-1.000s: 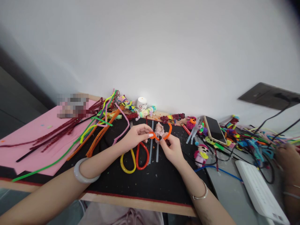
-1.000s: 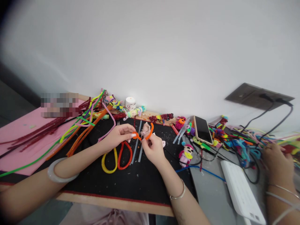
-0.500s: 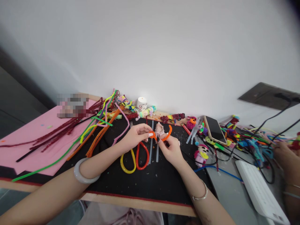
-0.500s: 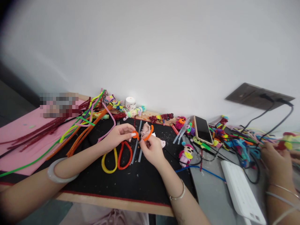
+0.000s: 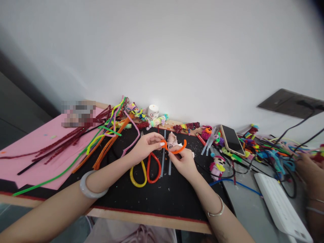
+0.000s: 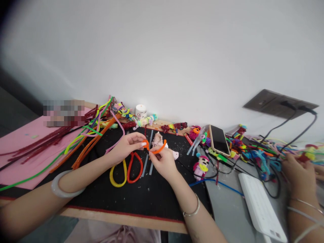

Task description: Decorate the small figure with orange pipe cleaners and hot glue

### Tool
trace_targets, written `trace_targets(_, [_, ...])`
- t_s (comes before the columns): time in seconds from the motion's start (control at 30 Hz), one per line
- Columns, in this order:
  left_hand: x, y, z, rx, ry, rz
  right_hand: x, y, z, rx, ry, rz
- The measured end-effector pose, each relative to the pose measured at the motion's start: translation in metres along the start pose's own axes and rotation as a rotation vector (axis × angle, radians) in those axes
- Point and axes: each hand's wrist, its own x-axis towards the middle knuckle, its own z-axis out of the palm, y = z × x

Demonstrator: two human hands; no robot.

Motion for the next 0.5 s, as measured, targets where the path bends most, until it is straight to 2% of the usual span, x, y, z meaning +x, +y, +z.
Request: trace_targets(0.5, [-0.0011,-0.0003,0.0015,0.023,0.000,0.029,-0.0004,-0.0002,0.0008,-0.008,-0.013,-0.068])
